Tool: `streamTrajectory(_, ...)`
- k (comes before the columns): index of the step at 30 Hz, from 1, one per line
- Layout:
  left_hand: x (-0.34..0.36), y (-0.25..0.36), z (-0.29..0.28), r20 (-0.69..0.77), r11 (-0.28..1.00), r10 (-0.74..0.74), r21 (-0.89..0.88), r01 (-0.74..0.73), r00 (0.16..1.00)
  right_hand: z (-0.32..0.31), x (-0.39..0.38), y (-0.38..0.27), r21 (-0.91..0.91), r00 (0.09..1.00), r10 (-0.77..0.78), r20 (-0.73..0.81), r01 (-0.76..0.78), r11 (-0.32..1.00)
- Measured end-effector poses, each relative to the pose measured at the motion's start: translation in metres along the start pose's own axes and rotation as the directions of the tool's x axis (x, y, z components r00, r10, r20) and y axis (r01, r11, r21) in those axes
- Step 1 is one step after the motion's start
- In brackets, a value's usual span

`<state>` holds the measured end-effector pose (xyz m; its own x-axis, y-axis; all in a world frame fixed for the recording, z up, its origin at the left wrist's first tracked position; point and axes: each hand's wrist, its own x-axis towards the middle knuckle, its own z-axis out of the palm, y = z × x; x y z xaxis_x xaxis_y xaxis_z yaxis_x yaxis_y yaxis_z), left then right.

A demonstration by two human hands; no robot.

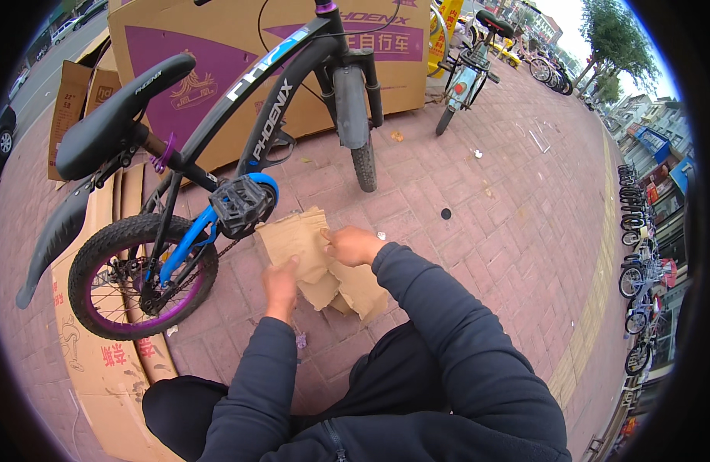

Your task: The person uses a wrench to tighten the chain tensioner on a bicycle, then rotates the pedals to check the chain movement. They then pick up a cardboard box and fold it flat.

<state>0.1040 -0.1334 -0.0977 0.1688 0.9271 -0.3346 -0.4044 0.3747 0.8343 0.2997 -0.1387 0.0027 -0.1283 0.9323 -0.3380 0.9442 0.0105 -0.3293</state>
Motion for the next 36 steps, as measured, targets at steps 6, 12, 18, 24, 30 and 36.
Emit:
streamTrajectory(6,-0.003,0.002,0.004,-0.022,0.992,0.018,0.125,-0.015,1.0,0.004,0.0,-0.032,-0.143,0.965,-0.052,0.258,0.092,0.986)
streamTrajectory(12,-0.002,0.001,0.003,-0.043,0.995,-0.037,-0.094,0.033,0.998,0.003,-0.012,-0.045,-0.11,0.987,0.01,0.159,0.007,0.994)
streamTrajectory(18,-0.007,-0.011,0.007,0.039,0.992,-0.087,-0.085,0.09,0.995,0.003,-0.008,-0.045,-0.109,0.958,0.21,0.196,-0.192,0.975)
streamTrajectory(24,-0.007,-0.012,0.002,0.049,0.989,-0.092,-0.11,0.097,0.995,0.02,0.002,-0.021,-0.121,0.988,0.117,0.097,-0.105,0.987)
streamTrajectory(30,-0.005,-0.008,-0.001,-0.003,0.98,-0.117,-0.164,0.115,0.993,0.037,0.013,0.001,-0.148,0.999,-0.031,-0.019,0.028,0.989)
streamTrajectory(36,-0.003,-0.014,0.001,-0.044,0.994,-0.074,-0.079,0.071,0.996,0.038,0.014,-0.003,-0.2,0.997,0.027,0.069,-0.012,0.98)
